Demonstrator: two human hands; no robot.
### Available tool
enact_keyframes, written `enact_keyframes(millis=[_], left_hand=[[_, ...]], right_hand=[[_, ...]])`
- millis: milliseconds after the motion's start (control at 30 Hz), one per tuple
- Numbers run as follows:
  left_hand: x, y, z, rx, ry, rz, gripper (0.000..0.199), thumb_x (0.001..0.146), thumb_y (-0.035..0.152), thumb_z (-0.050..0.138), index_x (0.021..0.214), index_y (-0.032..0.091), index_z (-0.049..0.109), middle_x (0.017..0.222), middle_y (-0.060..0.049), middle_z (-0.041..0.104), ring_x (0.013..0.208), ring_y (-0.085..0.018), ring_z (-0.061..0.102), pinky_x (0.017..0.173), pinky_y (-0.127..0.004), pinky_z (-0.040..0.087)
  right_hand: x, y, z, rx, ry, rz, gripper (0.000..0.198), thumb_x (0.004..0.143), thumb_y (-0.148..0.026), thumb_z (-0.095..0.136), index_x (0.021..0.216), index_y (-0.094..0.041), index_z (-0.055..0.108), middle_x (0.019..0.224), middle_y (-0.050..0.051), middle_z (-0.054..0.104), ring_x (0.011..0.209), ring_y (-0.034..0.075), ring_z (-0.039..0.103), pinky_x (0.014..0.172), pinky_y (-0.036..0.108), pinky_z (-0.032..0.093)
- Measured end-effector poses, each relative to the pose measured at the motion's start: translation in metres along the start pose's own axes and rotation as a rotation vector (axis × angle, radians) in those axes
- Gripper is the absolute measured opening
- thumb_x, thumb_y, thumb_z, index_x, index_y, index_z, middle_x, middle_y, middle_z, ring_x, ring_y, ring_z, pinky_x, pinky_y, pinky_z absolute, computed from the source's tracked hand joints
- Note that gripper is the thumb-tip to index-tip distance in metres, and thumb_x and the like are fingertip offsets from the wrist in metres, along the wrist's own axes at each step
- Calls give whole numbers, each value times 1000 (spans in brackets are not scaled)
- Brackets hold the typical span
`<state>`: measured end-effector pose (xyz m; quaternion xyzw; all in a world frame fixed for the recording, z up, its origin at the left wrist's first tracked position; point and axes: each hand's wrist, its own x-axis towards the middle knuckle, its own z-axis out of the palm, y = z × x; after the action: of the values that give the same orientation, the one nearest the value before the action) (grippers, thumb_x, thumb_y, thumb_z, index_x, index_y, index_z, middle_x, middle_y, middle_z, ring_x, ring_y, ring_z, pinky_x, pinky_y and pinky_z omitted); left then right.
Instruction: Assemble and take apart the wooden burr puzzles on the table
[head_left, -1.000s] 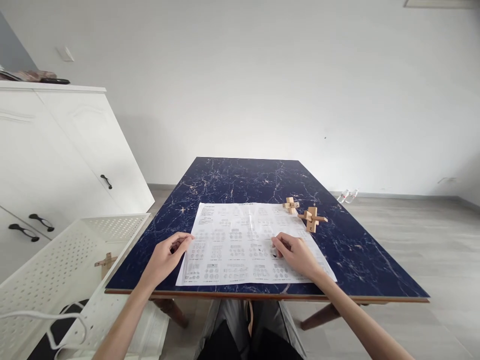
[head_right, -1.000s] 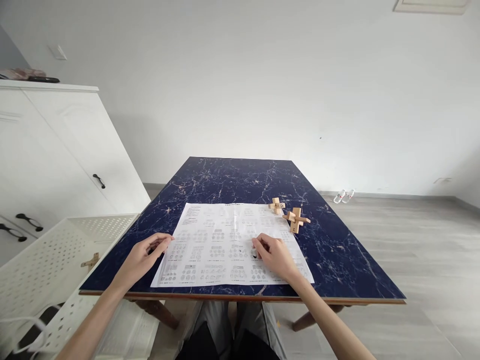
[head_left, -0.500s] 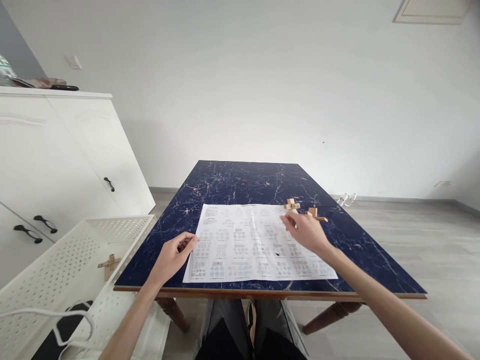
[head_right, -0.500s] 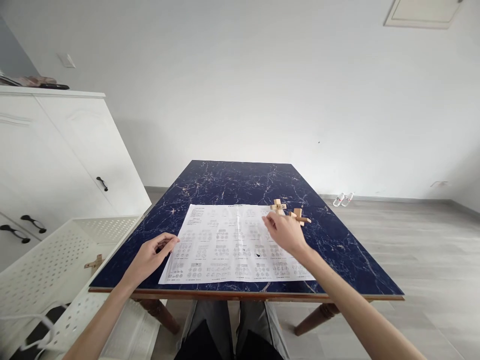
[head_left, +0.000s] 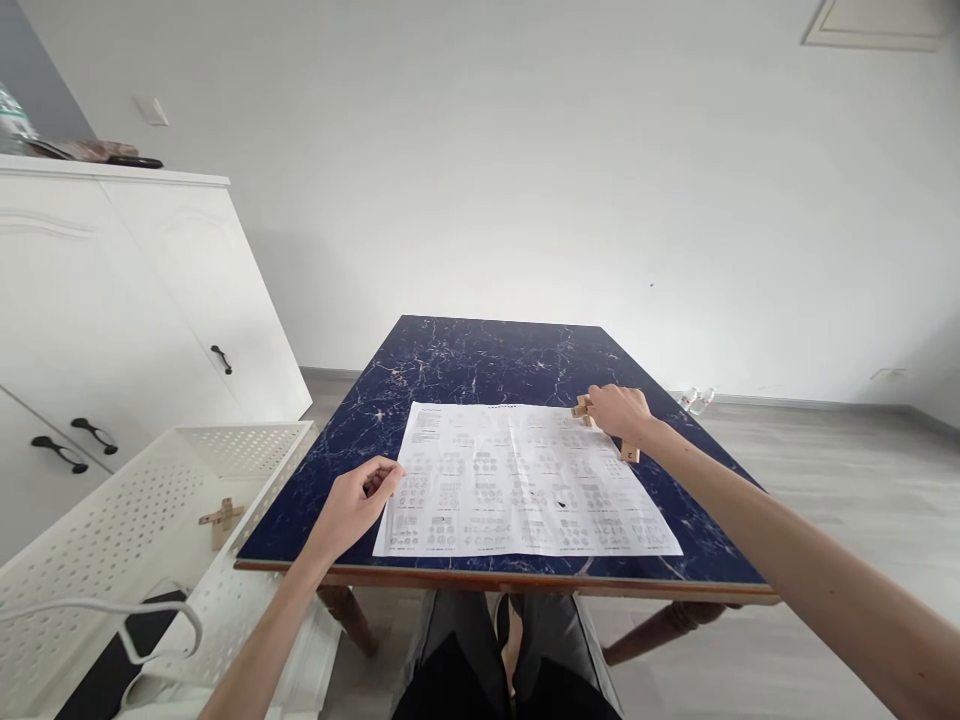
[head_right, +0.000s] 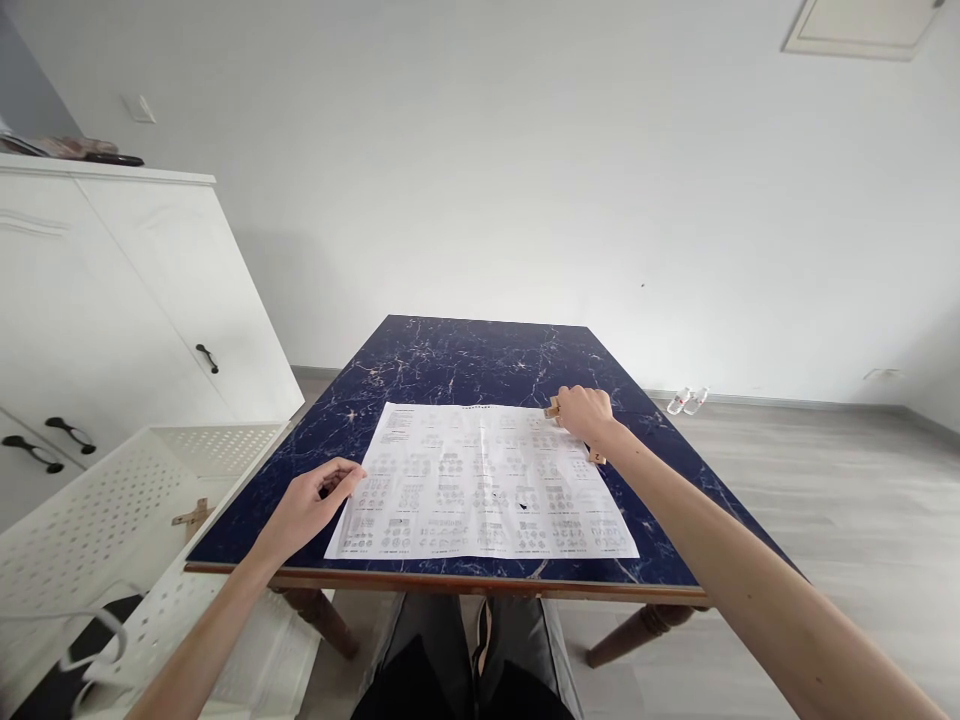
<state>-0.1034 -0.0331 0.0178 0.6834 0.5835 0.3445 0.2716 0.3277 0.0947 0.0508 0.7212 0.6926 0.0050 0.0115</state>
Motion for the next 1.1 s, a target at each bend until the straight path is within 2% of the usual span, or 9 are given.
enact_keyframes(millis=[167, 333, 467, 533, 600, 700, 767, 900, 1100], left_hand=[[-1, 1, 0, 6, 6, 15, 46, 97, 63, 57, 93, 20, 72, 78, -3, 68, 72, -20, 60, 66, -28, 44], [-2, 2, 1, 83, 30, 83, 42, 102, 58, 53, 96, 20, 70, 79, -3, 68, 71, -19, 60, 66, -29, 44], [6, 21, 13, 156, 48, 283, 33, 103, 51, 58, 115, 21, 67, 110, -8, 71, 95, -24, 65, 88, -36, 51], [15, 39, 23, 143, -28, 331, 47, 100, 53, 66, 136, 25, 59, 134, -11, 65, 117, -29, 63, 102, -42, 51], [28, 58, 34, 95, -123, 361, 73, 92, 59, 76, 151, 28, 47, 150, -14, 56, 129, -33, 60, 109, -48, 50], [48, 79, 50, 2, -295, 399, 98, 82, 62, 87, 160, 33, 36, 161, -14, 50, 139, -36, 56, 113, -50, 50], [62, 86, 57, -48, -363, 441, 95, 81, 59, 88, 158, 34, 40, 160, -12, 52, 142, -35, 55, 114, -49, 49], [87, 80, 67, -114, -394, 488, 67, 88, 53, 84, 145, 30, 57, 143, -8, 68, 128, -30, 66, 107, -43, 53], [112, 53, 73, -107, -375, 432, 64, 84, 50, 88, 139, 26, 65, 132, -7, 75, 117, -28, 71, 100, -41, 56]], right_hand=[[-12, -12, -13, 171, 65, -41, 27, 107, -33, 65, 129, -17, 70, 130, 14, 72, 113, 29, 72, 95, 47, 61], [-45, -37, -26, 488, 70, -227, 22, 108, -37, 62, 119, -22, 74, 117, 10, 81, 106, 26, 78, 85, 33, 63], [-76, -60, -31, 690, -6, -313, 31, 106, -50, 63, 115, -23, 73, 110, 8, 82, 94, 21, 79, 77, 30, 64], [-88, -69, -33, 911, -123, -332, 30, 103, -49, 67, 111, -21, 73, 105, 10, 82, 88, 21, 78, 75, 33, 63], [-95, -75, -36, 1049, -216, -324, 30, 100, -50, 71, 107, -20, 73, 102, 10, 81, 86, 21, 77, 75, 34, 61], [-100, -80, -39, 1177, -301, -304, 32, 97, -51, 74, 104, -19, 73, 98, 8, 80, 86, 20, 74, 77, 34, 59], [-99, -80, -37, 1238, -340, -281, 34, 96, -52, 76, 103, -19, 73, 97, 8, 78, 85, 20, 74, 79, 34, 59], [-89, -82, -25, 1303, -374, -238, 33, 94, -51, 77, 103, -20, 70, 98, 7, 77, 85, 19, 73, 79, 35, 58], [-63, -93, 2, 1312, -354, -276, 28, 98, -48, 71, 96, -21, 67, 93, 5, 76, 82, 19, 71, 78, 35, 56]])
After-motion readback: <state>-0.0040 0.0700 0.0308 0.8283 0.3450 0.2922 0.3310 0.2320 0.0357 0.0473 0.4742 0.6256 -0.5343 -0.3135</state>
